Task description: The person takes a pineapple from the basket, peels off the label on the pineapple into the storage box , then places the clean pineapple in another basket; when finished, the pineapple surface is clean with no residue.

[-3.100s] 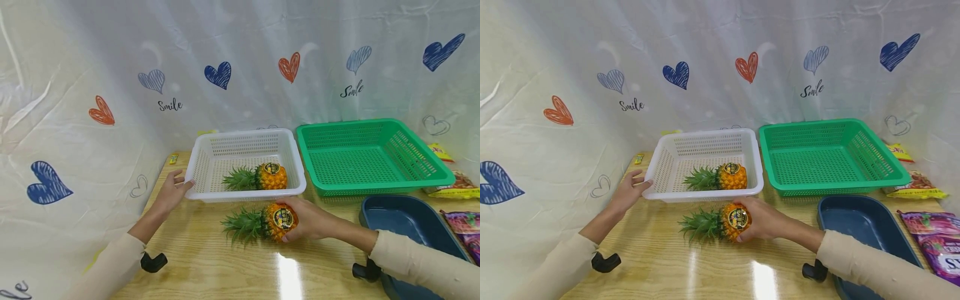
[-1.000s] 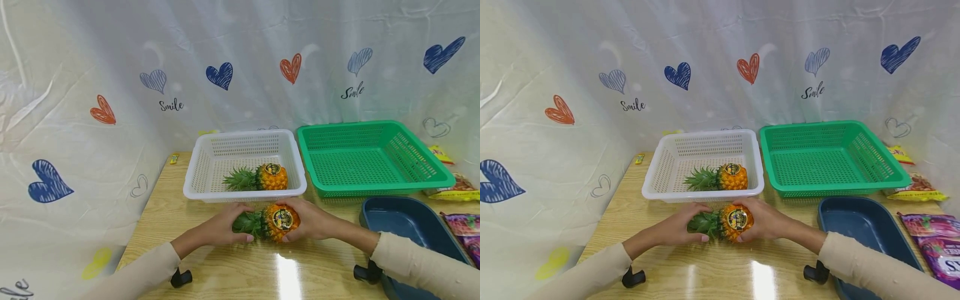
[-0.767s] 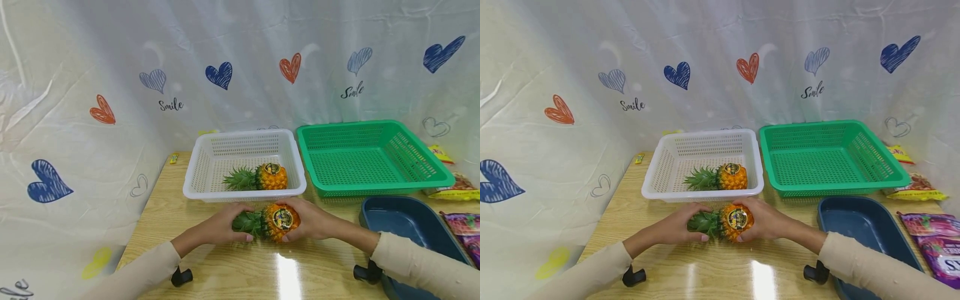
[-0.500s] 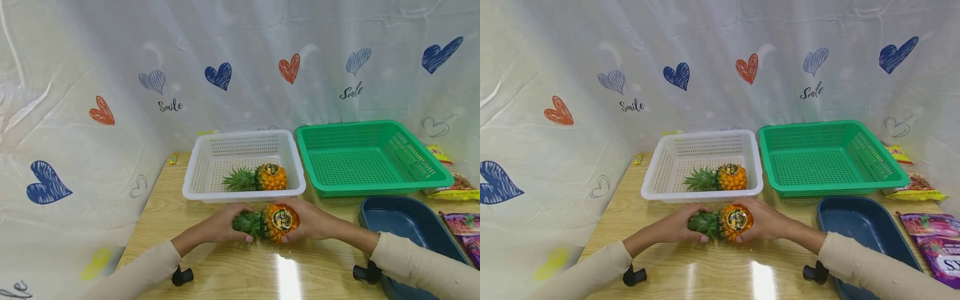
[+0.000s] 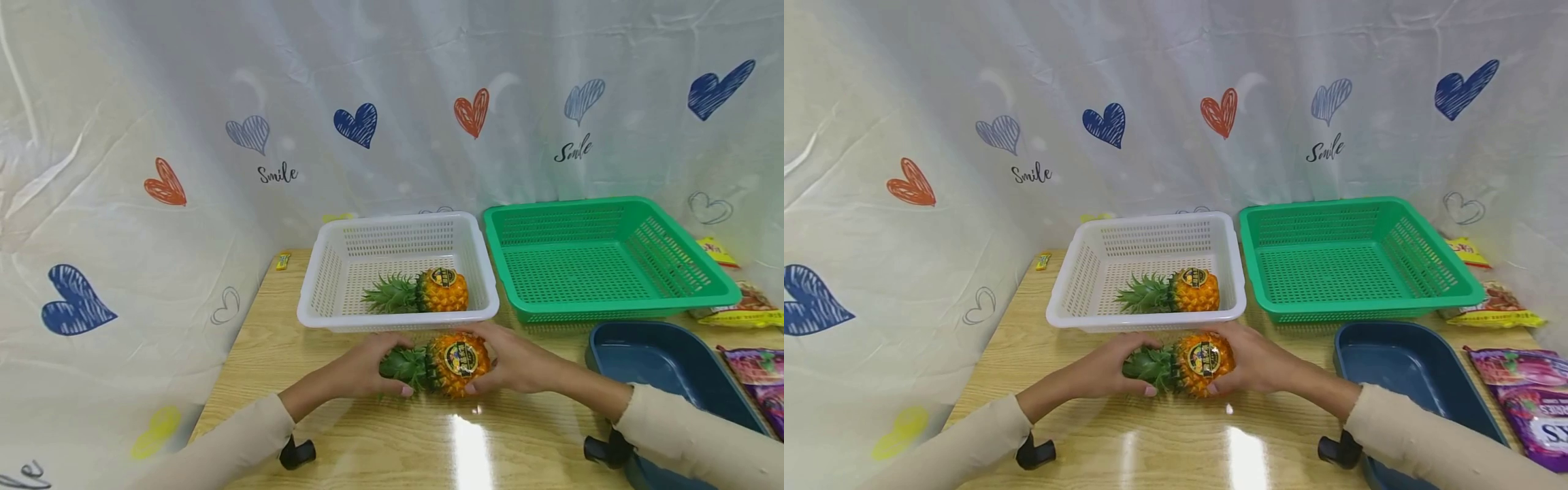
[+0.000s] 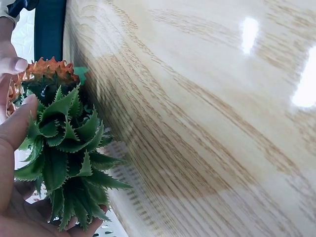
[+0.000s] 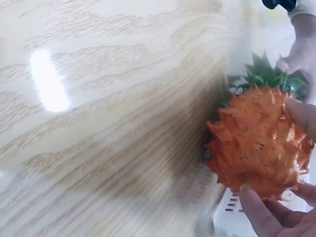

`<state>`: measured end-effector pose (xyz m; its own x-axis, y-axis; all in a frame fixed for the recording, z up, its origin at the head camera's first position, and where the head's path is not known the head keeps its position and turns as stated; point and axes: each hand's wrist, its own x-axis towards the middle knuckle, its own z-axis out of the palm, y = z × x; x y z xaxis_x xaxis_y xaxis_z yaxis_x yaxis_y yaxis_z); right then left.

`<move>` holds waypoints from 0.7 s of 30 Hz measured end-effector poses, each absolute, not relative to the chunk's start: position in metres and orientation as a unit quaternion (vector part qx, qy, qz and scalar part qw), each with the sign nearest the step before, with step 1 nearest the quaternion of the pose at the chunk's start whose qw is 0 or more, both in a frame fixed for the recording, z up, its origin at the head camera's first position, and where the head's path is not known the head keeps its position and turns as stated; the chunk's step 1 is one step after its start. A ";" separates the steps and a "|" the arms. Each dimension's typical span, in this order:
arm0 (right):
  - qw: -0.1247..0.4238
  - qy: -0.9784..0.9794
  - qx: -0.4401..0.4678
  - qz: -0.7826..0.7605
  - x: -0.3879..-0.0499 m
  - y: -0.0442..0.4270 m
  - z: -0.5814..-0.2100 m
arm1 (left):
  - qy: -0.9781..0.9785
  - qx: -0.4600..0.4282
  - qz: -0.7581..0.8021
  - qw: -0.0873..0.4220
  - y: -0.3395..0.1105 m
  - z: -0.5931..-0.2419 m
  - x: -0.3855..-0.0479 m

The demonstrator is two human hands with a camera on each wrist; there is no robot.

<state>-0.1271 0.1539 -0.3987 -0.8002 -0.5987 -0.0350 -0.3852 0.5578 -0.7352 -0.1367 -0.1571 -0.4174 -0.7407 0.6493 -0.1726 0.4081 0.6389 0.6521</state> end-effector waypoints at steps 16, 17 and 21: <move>0.085 0.876 -0.244 -0.406 -0.114 0.172 -0.381 | 0.883 0.298 0.302 0.202 -0.155 -0.417 -0.137; 0.079 0.876 -0.244 -0.408 -0.115 0.171 -0.381 | 0.883 0.298 0.303 0.201 -0.155 -0.418 -0.137; 0.067 0.871 -0.252 -0.417 -0.119 0.166 -0.384 | 0.883 0.296 0.302 0.201 -0.156 -0.418 -0.137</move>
